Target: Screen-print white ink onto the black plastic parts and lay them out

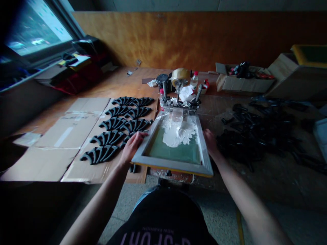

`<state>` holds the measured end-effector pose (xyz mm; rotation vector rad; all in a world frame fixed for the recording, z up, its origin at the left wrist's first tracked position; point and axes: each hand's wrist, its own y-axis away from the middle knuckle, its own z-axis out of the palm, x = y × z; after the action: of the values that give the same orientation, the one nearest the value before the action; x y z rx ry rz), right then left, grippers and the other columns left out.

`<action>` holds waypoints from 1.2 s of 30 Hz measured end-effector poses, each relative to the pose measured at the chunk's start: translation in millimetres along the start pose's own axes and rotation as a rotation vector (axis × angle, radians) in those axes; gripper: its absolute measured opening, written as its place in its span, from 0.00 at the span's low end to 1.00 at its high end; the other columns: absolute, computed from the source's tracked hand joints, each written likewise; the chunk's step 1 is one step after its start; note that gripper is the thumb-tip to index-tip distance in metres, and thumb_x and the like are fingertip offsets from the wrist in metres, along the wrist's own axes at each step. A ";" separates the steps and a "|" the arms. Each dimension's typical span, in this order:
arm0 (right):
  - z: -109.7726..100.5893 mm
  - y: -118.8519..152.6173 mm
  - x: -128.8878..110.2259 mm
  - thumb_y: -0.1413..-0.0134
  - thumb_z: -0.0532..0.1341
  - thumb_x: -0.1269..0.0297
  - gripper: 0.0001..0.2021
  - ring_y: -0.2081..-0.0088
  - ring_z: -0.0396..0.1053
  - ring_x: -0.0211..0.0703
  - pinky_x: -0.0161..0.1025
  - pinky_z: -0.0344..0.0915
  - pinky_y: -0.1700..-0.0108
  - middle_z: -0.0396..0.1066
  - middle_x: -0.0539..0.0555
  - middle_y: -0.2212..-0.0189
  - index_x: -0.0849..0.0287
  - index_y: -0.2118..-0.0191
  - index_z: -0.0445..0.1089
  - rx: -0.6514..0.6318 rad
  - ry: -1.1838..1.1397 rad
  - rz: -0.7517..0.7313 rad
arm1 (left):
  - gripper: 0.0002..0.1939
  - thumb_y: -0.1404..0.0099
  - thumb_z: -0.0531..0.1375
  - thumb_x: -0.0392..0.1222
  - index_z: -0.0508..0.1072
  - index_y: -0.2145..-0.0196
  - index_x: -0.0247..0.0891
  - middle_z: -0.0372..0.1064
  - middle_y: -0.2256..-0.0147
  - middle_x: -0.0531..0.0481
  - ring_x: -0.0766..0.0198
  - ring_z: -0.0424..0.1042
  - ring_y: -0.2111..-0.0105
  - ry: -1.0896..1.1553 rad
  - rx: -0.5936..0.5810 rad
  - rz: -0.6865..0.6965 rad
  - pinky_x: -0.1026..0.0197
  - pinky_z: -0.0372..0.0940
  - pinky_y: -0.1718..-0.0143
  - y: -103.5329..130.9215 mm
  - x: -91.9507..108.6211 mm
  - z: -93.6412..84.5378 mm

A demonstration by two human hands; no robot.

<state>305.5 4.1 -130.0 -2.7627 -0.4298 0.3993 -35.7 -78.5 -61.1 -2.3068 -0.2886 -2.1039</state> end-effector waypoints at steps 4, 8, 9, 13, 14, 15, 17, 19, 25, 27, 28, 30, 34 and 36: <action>-4.4 -44.8 -14.5 0.45 0.61 0.65 0.20 0.51 0.67 0.50 0.45 0.68 0.51 0.65 0.64 0.49 0.64 0.47 0.68 0.174 -0.105 0.045 | 0.31 0.38 0.57 0.57 0.65 0.42 0.38 0.70 0.71 0.52 0.68 0.66 0.75 -0.068 -0.042 -0.193 0.68 0.59 0.75 10.2 -62.5 5.5; 7.8 -73.5 -69.1 0.52 0.68 0.64 0.24 0.50 0.65 0.53 0.47 0.65 0.49 0.66 0.61 0.50 0.60 0.48 0.66 -0.018 -0.159 -0.098 | 0.30 0.39 0.59 0.52 0.65 0.41 0.39 0.70 0.71 0.52 0.67 0.67 0.75 -0.258 0.005 -0.233 0.67 0.60 0.73 -0.1 -89.9 12.5; 10.2 -72.3 -78.8 0.51 0.67 0.65 0.19 0.53 0.67 0.51 0.45 0.66 0.52 0.69 0.59 0.55 0.60 0.52 0.67 -0.106 -0.149 -0.108 | 0.29 0.40 0.59 0.52 0.66 0.42 0.39 0.71 0.71 0.52 0.67 0.67 0.75 -0.279 0.006 -0.233 0.66 0.61 0.73 -2.2 -92.3 12.3; 8.1 -33.9 -89.5 0.46 0.61 0.72 0.03 0.61 0.68 0.45 0.38 0.64 0.59 0.71 0.54 0.67 0.59 0.66 0.70 -0.319 -0.086 -0.284 | 0.28 0.40 0.59 0.53 0.69 0.44 0.38 0.73 0.68 0.49 0.64 0.70 0.71 -0.272 -0.008 -0.239 0.65 0.63 0.69 -4.6 -97.8 9.1; 4.8 -21.6 -87.4 0.47 0.59 0.75 0.05 0.61 0.67 0.45 0.38 0.63 0.59 0.71 0.55 0.67 0.59 0.67 0.70 -0.333 -0.081 -0.364 | 0.28 0.39 0.59 0.53 0.69 0.45 0.38 0.74 0.67 0.49 0.64 0.71 0.70 -0.266 -0.008 -0.243 0.64 0.64 0.68 -4.4 -99.2 8.7; 0.8 -11.3 -84.8 0.48 0.57 0.78 0.08 0.60 0.67 0.45 0.38 0.62 0.60 0.71 0.55 0.67 0.59 0.67 0.70 -0.347 -0.089 -0.444 | 0.28 0.39 0.58 0.53 0.69 0.45 0.38 0.74 0.66 0.48 0.63 0.71 0.69 -0.261 -0.007 -0.246 0.64 0.64 0.68 -4.1 -100.6 8.7; -6.7 -0.4 -80.0 0.52 0.56 0.82 0.12 0.60 0.66 0.44 0.36 0.61 0.61 0.71 0.53 0.67 0.59 0.66 0.70 -0.398 -0.139 -0.569 | 0.28 0.39 0.58 0.54 0.69 0.45 0.37 0.74 0.66 0.47 0.63 0.71 0.69 -0.263 -0.002 -0.249 0.64 0.64 0.68 -3.6 -102.7 9.4; -10.7 -2.2 -78.5 0.53 0.57 0.81 0.11 0.62 0.66 0.43 0.36 0.61 0.63 0.70 0.51 0.69 0.58 0.68 0.70 -0.436 -0.193 -0.594 | 0.28 0.39 0.57 0.55 0.69 0.45 0.37 0.74 0.66 0.48 0.63 0.71 0.69 -0.267 -0.007 -0.251 0.64 0.64 0.68 -3.5 -103.2 10.3; 1.7 4.4 -87.7 0.47 0.55 0.79 0.11 0.59 0.65 0.47 0.40 0.62 0.59 0.70 0.57 0.65 0.61 0.65 0.72 -0.217 -0.158 -0.519 | 0.30 0.38 0.56 0.56 0.67 0.43 0.37 0.73 0.66 0.47 0.64 0.70 0.70 -0.249 -0.020 -0.253 0.65 0.62 0.71 -3.5 -100.5 11.1; 4.0 15.3 -88.4 0.47 0.55 0.79 0.11 0.59 0.65 0.47 0.40 0.63 0.58 0.70 0.57 0.65 0.61 0.64 0.72 -0.241 -0.176 -0.586 | 0.30 0.38 0.56 0.56 0.67 0.43 0.36 0.73 0.66 0.47 0.64 0.71 0.70 -0.251 -0.014 -0.263 0.65 0.62 0.72 -3.4 -100.6 11.5; 3.8 16.9 -88.4 0.46 0.56 0.78 0.10 0.59 0.65 0.46 0.40 0.64 0.58 0.70 0.56 0.65 0.61 0.64 0.72 -0.257 -0.198 -0.588 | 0.31 0.39 0.57 0.56 0.67 0.43 0.36 0.73 0.66 0.47 0.64 0.71 0.70 -0.255 -0.009 -0.268 0.65 0.62 0.72 -3.3 -100.2 11.6; 1.7 7.4 -89.6 0.44 0.59 0.73 0.07 0.60 0.67 0.45 0.40 0.65 0.58 0.70 0.54 0.65 0.59 0.61 0.72 -0.263 -0.253 -0.522 | 0.31 0.39 0.58 0.56 0.67 0.43 0.36 0.73 0.67 0.48 0.63 0.71 0.71 -0.251 -0.005 -0.275 0.65 0.62 0.72 -2.7 -96.9 10.8; -7.3 -52.4 -87.4 0.45 0.64 0.66 0.22 0.58 0.69 0.44 0.41 0.67 0.55 0.72 0.53 0.57 0.52 0.44 0.65 -0.160 -0.291 -0.280 | 0.35 0.41 0.60 0.57 0.62 0.40 0.38 0.74 0.68 0.49 0.63 0.71 0.71 -0.143 -0.044 -0.255 0.65 0.63 0.73 0.9 -69.7 4.6; -16.6 -82.4 -70.6 0.45 0.65 0.64 0.28 0.59 0.69 0.44 0.42 0.67 0.55 0.72 0.54 0.57 0.52 0.39 0.60 -0.076 -0.269 -0.179 | 0.33 0.40 0.60 0.58 0.65 0.41 0.39 0.74 0.65 0.49 0.64 0.71 0.69 -0.109 -0.030 -0.183 0.65 0.64 0.71 1.9 -44.5 1.7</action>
<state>225.8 50.7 -70.6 -2.7199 -0.7655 0.7265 -37.5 -86.1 -105.1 -2.5058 -0.4920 -2.0747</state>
